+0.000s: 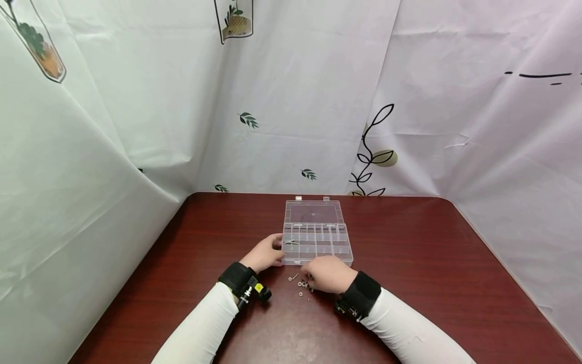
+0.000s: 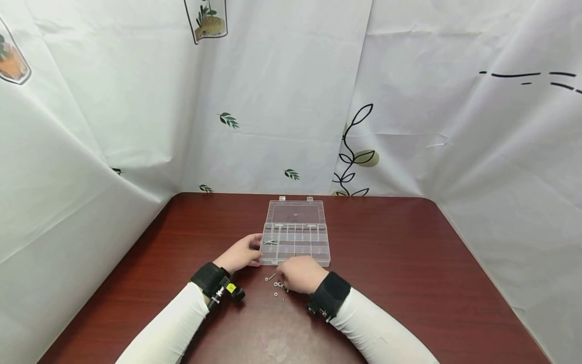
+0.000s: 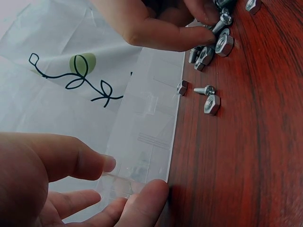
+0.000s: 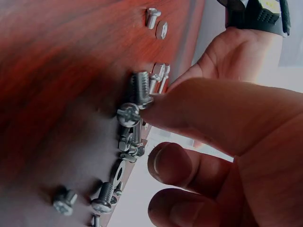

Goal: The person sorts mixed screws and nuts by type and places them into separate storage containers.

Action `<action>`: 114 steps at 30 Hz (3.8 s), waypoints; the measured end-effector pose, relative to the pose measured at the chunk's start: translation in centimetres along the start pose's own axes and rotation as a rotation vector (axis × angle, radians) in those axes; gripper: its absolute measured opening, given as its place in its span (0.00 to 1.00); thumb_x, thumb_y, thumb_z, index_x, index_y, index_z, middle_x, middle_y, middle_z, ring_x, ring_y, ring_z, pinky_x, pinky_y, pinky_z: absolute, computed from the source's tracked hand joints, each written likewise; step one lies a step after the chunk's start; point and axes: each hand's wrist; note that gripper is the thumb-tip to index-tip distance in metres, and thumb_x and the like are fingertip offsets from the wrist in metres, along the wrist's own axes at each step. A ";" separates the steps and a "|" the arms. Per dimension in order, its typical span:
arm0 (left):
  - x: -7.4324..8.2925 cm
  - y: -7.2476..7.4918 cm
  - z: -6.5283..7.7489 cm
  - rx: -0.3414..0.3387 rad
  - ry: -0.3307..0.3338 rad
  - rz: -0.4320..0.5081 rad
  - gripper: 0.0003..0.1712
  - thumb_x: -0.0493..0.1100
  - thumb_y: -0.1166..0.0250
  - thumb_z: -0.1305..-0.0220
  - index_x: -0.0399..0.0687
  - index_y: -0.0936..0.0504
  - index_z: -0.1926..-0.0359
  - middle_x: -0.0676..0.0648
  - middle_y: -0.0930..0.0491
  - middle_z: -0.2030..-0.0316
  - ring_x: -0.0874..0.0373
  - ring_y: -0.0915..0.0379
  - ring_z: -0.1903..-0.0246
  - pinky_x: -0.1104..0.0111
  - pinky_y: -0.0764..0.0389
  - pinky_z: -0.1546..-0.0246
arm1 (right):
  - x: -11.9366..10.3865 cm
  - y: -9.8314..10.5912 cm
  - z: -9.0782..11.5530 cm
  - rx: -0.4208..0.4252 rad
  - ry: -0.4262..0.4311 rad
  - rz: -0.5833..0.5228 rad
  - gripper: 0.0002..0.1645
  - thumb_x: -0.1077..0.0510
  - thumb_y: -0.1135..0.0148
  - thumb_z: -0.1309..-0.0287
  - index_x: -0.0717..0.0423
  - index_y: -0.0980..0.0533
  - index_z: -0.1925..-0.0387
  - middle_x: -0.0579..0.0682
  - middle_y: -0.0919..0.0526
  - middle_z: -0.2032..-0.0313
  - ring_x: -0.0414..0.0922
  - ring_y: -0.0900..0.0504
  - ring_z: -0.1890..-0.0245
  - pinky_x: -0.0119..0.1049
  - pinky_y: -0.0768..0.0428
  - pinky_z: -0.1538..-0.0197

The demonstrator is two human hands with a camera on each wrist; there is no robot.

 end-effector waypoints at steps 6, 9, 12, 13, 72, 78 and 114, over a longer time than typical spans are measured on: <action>-0.1 0.2 0.1 -0.007 -0.007 -0.009 0.39 0.28 0.42 0.41 0.33 0.41 0.28 0.31 0.30 0.42 0.48 0.21 0.57 0.59 0.14 0.63 | -0.1 0.1 0.0 -0.013 -0.003 -0.008 0.15 0.59 0.30 0.54 0.41 0.28 0.81 0.33 0.32 0.83 0.33 0.33 0.82 0.30 0.33 0.79; -0.1 0.2 0.2 -0.005 -0.008 -0.004 0.39 0.28 0.42 0.41 0.32 0.41 0.28 0.31 0.30 0.43 0.47 0.21 0.57 0.59 0.14 0.63 | -0.1 0.0 -0.1 -0.020 -0.003 -0.013 0.15 0.59 0.30 0.55 0.41 0.29 0.82 0.32 0.34 0.84 0.32 0.34 0.82 0.29 0.35 0.79; -0.1 0.2 0.3 -0.003 -0.012 0.007 0.39 0.27 0.42 0.41 0.30 0.42 0.28 0.30 0.29 0.43 0.47 0.22 0.57 0.59 0.14 0.63 | -0.1 0.0 -0.1 -0.026 0.003 -0.022 0.14 0.59 0.30 0.56 0.43 0.29 0.82 0.33 0.35 0.84 0.33 0.35 0.83 0.29 0.36 0.79; -0.1 0.2 0.3 0.000 -0.009 0.009 0.39 0.28 0.42 0.40 0.31 0.42 0.28 0.30 0.29 0.42 0.47 0.22 0.57 0.59 0.14 0.63 | -0.1 0.0 -0.2 -0.030 0.003 -0.025 0.14 0.59 0.31 0.56 0.43 0.29 0.82 0.33 0.36 0.84 0.33 0.35 0.83 0.29 0.36 0.79; 0.3 0.3 0.5 -0.008 -0.040 -0.029 0.40 0.27 0.42 0.46 0.27 0.40 0.30 0.30 0.29 0.45 0.48 0.21 0.62 0.60 0.14 0.66 | 1.2 4.5 -6.3 0.303 -0.403 -0.476 0.04 0.56 0.42 0.38 0.47 0.23 0.69 0.45 0.27 0.79 0.42 0.32 0.81 0.35 0.33 0.74; 0.5 0.3 0.4 -0.016 -0.042 -0.028 0.40 0.28 0.41 0.45 0.28 0.40 0.30 0.29 0.30 0.44 0.49 0.21 0.62 0.61 0.14 0.65 | 1.8 3.5 -7.8 0.304 -0.488 -0.522 0.07 0.56 0.44 0.36 0.50 0.22 0.68 0.47 0.25 0.78 0.44 0.30 0.80 0.37 0.32 0.71; 0.3 0.1 0.9 0.003 -0.038 -0.058 0.39 0.28 0.42 0.44 0.29 0.41 0.29 0.29 0.29 0.43 0.48 0.22 0.59 0.60 0.14 0.65 | 2.4 -0.3 -8.1 0.205 -0.522 -0.371 0.08 0.56 0.40 0.36 0.49 0.19 0.71 0.44 0.22 0.77 0.42 0.30 0.81 0.35 0.33 0.77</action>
Point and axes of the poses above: each hand's wrist, its own z-axis away from the middle knuckle, its own y-axis out of the back of the hand, x = y × z
